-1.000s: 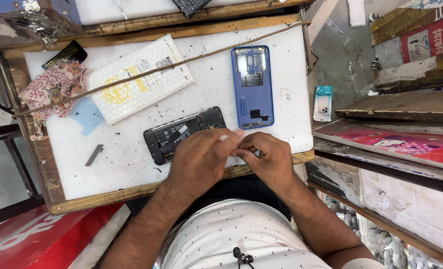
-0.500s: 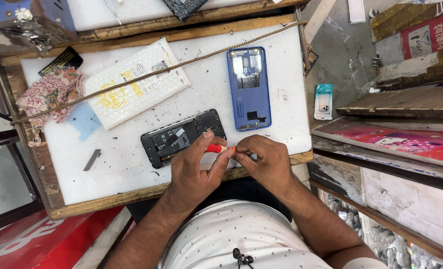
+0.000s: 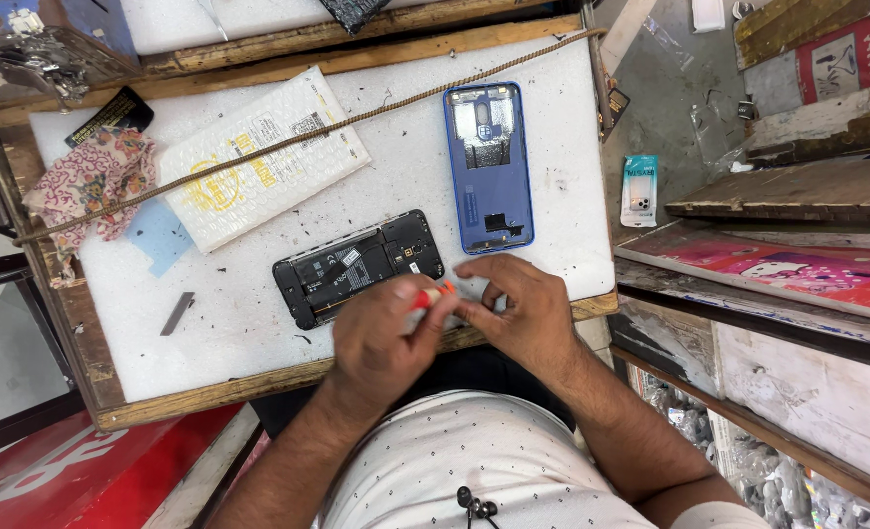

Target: The person disassembles a smartphone, removes the battery, and applies adhesive to the phone's internal frame and the back cover. The person handles the phone chassis, battery, and adhesive tube throughout the process.

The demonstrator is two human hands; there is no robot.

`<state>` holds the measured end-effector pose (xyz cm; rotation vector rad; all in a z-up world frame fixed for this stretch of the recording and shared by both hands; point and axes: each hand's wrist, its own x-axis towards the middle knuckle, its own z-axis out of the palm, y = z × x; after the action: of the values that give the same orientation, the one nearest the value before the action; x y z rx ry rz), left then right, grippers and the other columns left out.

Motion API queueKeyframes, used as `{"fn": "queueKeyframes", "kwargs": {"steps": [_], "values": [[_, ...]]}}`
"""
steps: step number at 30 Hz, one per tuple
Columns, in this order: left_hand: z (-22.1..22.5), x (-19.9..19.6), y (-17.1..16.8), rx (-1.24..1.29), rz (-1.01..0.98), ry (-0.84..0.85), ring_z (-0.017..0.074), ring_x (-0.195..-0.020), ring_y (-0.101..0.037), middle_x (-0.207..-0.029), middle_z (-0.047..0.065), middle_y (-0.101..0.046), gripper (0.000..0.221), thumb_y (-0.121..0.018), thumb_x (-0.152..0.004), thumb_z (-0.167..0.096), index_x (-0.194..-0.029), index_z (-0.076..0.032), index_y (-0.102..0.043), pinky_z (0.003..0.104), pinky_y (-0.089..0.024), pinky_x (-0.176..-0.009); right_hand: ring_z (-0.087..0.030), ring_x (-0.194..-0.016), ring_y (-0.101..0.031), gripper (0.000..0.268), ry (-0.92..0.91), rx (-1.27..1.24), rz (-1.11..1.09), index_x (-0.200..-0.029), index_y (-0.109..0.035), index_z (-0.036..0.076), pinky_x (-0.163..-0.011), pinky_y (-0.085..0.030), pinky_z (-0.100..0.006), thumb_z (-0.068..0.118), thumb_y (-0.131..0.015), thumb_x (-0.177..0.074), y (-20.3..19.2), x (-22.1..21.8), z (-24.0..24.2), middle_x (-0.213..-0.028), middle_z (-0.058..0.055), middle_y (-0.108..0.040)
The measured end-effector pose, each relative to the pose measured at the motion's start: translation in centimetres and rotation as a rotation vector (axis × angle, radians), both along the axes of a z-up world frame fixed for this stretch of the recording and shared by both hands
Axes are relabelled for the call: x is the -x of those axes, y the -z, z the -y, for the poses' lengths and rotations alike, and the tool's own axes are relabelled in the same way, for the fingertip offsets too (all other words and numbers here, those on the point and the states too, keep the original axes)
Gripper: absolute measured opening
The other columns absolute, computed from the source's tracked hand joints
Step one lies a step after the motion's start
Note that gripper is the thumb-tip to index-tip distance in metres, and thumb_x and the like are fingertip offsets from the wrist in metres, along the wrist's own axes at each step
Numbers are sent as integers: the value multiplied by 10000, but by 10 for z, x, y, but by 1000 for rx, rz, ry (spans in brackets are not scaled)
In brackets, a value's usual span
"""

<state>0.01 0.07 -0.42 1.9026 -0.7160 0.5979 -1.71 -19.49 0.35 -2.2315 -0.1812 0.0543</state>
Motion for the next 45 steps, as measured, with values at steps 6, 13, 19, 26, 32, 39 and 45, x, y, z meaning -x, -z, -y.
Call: {"fn": "queueKeyframes", "kwargs": {"steps": [6,13,19,26,32,39,45], "values": [[-18,-19,1,-45,-65,-150,250,-918,-764,-1035,145,-715,725,-822,-987,-26,-1478,-88,-293,329,-647,-756,-43,-538,-619,359,52,-11,10,-1113,-694,29,-432,-489,-211,208,-841,-839,-4,0,-1,-1032,-97,-757],[-11,-25,2,-111,-42,-147,243,-910,-766,-1014,140,-720,710,-810,-987,-49,-1477,-70,-297,331,-653,-760,-53,-567,-589,123,128,-15,110,-1025,-747,39,-476,-446,-215,134,-765,-949,4,9,2,-822,-49,-717],[-10,-23,10,-127,-11,-44,201,-882,-760,-971,109,-718,710,-815,-988,-105,-1475,-82,-299,301,-661,-731,-40,-611,-638,71,160,-121,106,-989,-728,29,-488,-479,-204,94,-702,-995,8,11,6,-823,-52,-727],[-9,-22,13,-148,14,-41,217,-902,-766,-977,114,-712,695,-819,-980,-122,-1459,-82,-316,308,-669,-746,-45,-634,-655,86,154,-140,123,-985,-726,25,-517,-506,-202,94,-681,-1010,11,13,8,-850,-65,-743],[-6,-23,8,-160,29,-46,227,-875,-762,-982,134,-705,652,-824,-969,-125,-1427,-76,-363,316,-663,-724,-56,-650,-645,101,160,-194,174,-984,-715,15,-539,-506,-212,88,-665,-1030,20,17,15,-870,-80,-748],[-5,-28,-18,-146,-29,143,310,-1072,-684,-1155,178,-664,587,-743,-905,13,-1362,-197,-440,430,-617,-885,-49,-538,-566,197,194,-641,191,-1039,-649,-17,-464,-481,-213,143,-551,-1096,42,24,30,-905,-139,-735],[-5,-27,-37,-223,-201,256,328,-1222,-620,-1226,125,-665,595,-718,-890,68,-1385,-228,-572,489,-558,-1047,-45,-546,-531,152,298,-608,147,-1078,-677,-14,-466,-433,-215,110,-589,-1075,20,12,47,-936,-122,-736]]}}
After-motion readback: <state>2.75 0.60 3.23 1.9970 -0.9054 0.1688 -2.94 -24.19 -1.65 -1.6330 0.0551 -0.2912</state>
